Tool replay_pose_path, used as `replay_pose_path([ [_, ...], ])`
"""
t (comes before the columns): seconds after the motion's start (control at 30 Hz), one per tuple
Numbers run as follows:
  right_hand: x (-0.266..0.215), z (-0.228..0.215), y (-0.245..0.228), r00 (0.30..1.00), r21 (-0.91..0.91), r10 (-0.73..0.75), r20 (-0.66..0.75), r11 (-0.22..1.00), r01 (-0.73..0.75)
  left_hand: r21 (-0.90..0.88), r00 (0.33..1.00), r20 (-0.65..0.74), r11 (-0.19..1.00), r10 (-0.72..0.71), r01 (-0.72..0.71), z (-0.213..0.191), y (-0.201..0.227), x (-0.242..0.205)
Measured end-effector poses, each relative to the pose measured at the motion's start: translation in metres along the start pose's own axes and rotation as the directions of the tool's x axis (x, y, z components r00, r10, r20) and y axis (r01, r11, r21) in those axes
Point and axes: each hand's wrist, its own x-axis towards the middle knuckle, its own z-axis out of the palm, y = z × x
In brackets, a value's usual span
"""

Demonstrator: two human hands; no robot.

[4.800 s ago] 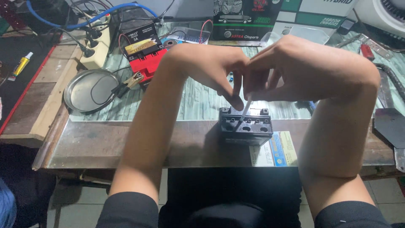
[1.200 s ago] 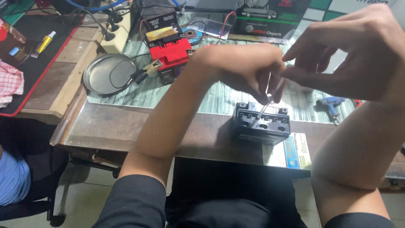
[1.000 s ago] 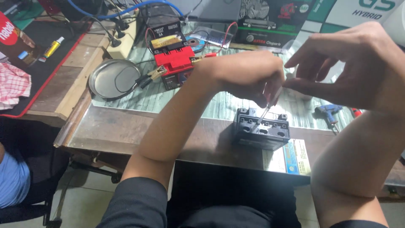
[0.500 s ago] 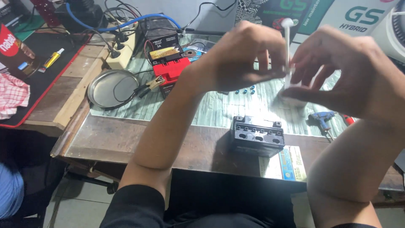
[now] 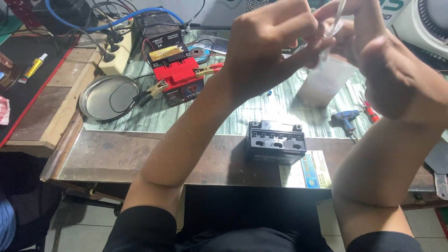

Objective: Filling the cells of a lead-acid battery with liquid using a syringe at a workbench.

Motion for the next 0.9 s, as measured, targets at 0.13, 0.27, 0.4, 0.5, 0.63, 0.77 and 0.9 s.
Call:
replay_pose_path([
  [0.13,-0.003,0.002,0.015,0.98,-0.088,0.185,-0.079,0.977,-0.192,0.149,0.995,0.08,0.987,0.057,-0.068,0.013,-0.004,-0.007],
  [0.27,-0.015,-0.011,0.07,0.943,0.153,0.164,-0.288,0.98,-0.124,-0.064,0.982,0.181,0.997,0.057,-0.046,0.005,-0.013,-0.005],
  [0.4,-0.031,-0.047,0.15,0.911,0.3,0.073,-0.406,0.952,0.057,-0.016,0.975,0.218,0.999,-0.033,0.038,-0.015,-0.021,-0.004],
  [0.5,-0.026,-0.051,0.157,0.771,0.261,0.187,-0.609,0.965,-0.028,-0.054,0.979,0.201,0.997,-0.036,0.047,-0.029,-0.027,-0.003],
  [0.63,-0.032,-0.076,0.216,0.775,0.253,0.212,-0.595,0.965,-0.07,-0.015,0.982,0.187,0.999,-0.026,0.029,-0.033,-0.035,-0.007],
  [0.77,-0.032,-0.07,0.194,0.837,0.343,0.197,-0.51,0.939,-0.012,-0.011,0.977,0.207,0.999,-0.043,0.046,-0.034,-0.039,-0.01],
  [0.9,-0.032,-0.061,0.173,0.863,0.317,0.139,-0.486,0.948,0.025,0.127,0.958,0.26,0.988,-0.12,0.09,-0.032,-0.047,-0.017],
])
